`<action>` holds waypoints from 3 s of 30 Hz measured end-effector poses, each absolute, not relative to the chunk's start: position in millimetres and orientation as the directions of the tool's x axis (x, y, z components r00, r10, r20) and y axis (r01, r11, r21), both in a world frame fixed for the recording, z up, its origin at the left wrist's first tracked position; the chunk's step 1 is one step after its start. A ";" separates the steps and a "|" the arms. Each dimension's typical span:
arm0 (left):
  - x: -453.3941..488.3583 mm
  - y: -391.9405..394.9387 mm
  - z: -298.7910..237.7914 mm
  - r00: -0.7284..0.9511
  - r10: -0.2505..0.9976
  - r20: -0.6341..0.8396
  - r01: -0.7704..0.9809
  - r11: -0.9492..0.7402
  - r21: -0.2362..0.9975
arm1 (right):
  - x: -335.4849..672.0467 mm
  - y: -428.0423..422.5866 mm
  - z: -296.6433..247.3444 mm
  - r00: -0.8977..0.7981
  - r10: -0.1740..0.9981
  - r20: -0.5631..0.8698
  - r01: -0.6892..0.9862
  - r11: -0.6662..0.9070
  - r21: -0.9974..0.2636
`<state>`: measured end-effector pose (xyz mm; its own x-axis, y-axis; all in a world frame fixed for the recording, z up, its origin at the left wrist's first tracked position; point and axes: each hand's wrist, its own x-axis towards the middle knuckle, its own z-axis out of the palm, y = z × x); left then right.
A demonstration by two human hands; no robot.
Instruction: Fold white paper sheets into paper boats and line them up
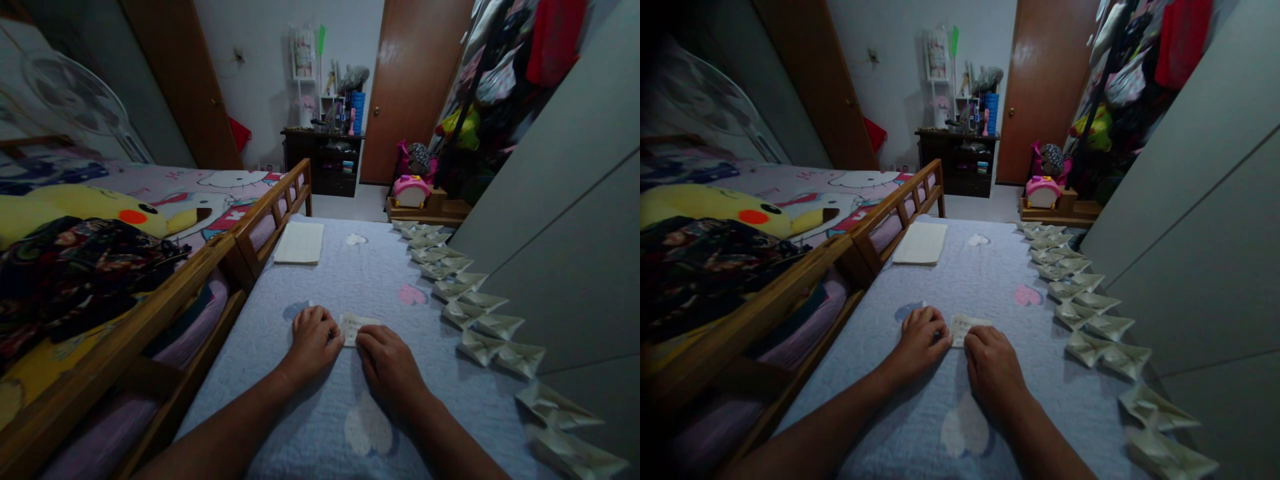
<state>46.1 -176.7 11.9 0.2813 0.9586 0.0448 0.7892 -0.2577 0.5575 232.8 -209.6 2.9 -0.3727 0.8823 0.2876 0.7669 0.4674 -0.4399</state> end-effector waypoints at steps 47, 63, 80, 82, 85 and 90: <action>45.5 -177.4 3.4 0.469 0.878 0.092 0.756 -0.454 0.473 | 226.8 -226.1 3.5 -0.492 0.830 0.264 0.823 0.542 -0.169; 45.6 -180.2 3.0 0.467 0.881 0.079 0.774 -0.450 0.445 | 268.9 -240.4 -0.7 -0.439 0.846 0.301 0.866 0.488 -0.107; 40.4 -176.2 5.2 0.308 0.941 0.138 0.780 -0.333 0.530 | 270.6 -216.6 17.4 -0.295 0.925 0.239 0.909 0.349 -0.230; 41.0 -176.1 5.3 0.301 0.945 0.127 0.788 -0.321 0.526 | 263.9 -207.7 16.4 -0.266 0.920 0.287 0.896 0.346 -0.278; 41.4 -175.6 5.2 0.306 0.942 0.138 0.765 -0.329 0.553 | 254.6 -198.5 7.0 -0.247 0.893 0.375 0.857 0.382 -0.345; 41.4 -174.9 6.4 0.372 0.894 0.251 0.615 -0.440 0.654 | 250.8 -194.0 -4.4 -0.236 0.881 0.411 0.794 0.419 -0.440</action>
